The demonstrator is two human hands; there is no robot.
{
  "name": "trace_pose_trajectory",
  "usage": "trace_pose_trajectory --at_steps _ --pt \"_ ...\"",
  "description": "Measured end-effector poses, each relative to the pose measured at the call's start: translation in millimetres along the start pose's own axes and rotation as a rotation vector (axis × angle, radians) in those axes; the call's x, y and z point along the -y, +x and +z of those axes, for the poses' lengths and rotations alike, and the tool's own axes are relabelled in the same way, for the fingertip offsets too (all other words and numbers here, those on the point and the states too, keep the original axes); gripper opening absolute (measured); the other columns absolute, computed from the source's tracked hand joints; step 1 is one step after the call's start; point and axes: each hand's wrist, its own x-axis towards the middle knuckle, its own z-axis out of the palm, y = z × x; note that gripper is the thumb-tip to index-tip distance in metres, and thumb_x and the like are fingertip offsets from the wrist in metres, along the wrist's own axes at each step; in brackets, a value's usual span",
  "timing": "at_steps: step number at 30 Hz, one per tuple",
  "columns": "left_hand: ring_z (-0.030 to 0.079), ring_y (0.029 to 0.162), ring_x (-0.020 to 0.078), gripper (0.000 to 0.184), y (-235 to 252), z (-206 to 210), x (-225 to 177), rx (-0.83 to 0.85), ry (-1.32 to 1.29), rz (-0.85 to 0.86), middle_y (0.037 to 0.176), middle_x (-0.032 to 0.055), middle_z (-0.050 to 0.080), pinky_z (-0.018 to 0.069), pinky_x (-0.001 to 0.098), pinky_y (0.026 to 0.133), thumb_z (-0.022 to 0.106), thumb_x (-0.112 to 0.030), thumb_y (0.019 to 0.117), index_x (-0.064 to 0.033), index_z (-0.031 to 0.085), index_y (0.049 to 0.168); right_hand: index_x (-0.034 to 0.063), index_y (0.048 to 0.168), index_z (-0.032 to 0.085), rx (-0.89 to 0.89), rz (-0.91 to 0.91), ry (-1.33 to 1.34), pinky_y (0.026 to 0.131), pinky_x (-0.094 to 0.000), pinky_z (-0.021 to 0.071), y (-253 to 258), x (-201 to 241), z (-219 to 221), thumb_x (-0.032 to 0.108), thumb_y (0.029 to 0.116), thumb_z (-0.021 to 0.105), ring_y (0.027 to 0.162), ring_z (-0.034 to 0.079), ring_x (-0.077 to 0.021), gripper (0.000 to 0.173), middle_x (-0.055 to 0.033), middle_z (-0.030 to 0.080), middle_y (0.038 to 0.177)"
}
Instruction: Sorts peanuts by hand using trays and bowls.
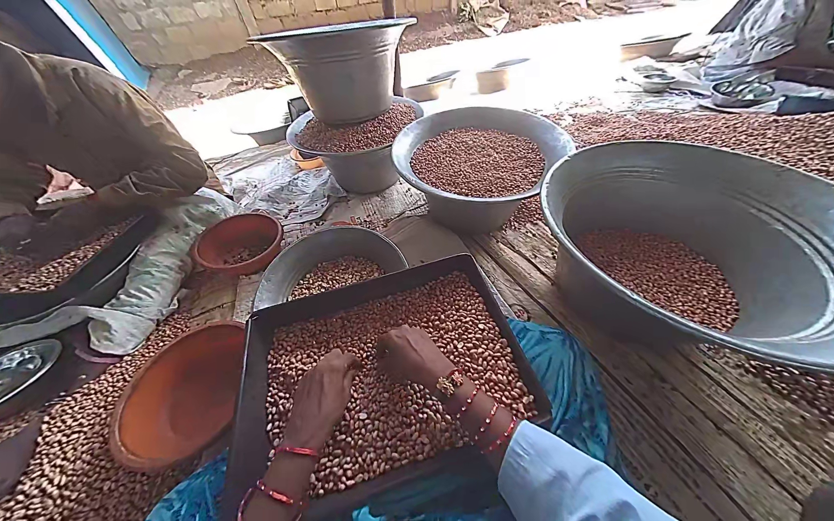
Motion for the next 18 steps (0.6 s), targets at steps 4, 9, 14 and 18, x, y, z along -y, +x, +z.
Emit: trace_pose_trajectory --at_steps 4,9,14,18 --pt "0.071 0.102 0.0409 0.019 2 3 11 -0.074 -0.106 0.016 0.107 0.0221 0.073 0.0536 0.0576 0.092 0.067 -0.011 0.0962 -0.0032 0.077 0.11 0.0006 0.108 0.07 -0.102 -0.124 0.43 0.078 -0.0433 0.0536 -6 -6 -3 0.018 0.0964 0.066 0.08 0.068 -0.0214 0.021 -0.0119 0.071 0.092" --pt "0.053 0.053 0.0002 0.018 -2 0 54 -0.16 -0.988 -0.026 0.07 -0.006 0.062 0.0457 0.017 0.051 0.045 -0.002 0.092 -0.0061 0.062 0.098 0.0019 0.112 0.07 -0.066 -0.116 0.299 0.076 -0.0494 0.0493 -12 6 2 0.012 0.0953 0.062 0.082 0.063 -0.0281 0.02 -0.015 0.068 0.091" --pt "0.057 0.067 0.0081 0.016 -27 -10 47 -0.079 -0.652 -0.057 0.084 0.002 0.069 0.047 0.0294 0.066 0.059 -0.003 0.0959 -0.0039 0.072 0.104 0.0026 0.111 0.074 -0.061 -0.139 0.09 0.091 -0.0583 0.0516 -11 17 19 0.012 0.1 0.061 0.106 0.069 -0.0383 0.02 -0.0203 0.073 0.107" --pt "0.073 0.092 0.0355 0.013 -37 0 25 -0.136 -0.258 -0.073 0.1 0.0166 0.077 0.0539 0.0576 0.088 0.072 -0.009 0.0944 -0.0076 0.08 0.105 0.0019 0.113 0.073 -0.024 -0.122 0.012 0.091 -0.0583 0.0513 -5 22 22 0.013 0.1022 0.058 0.108 0.068 -0.0392 0.021 -0.0212 0.072 0.11"
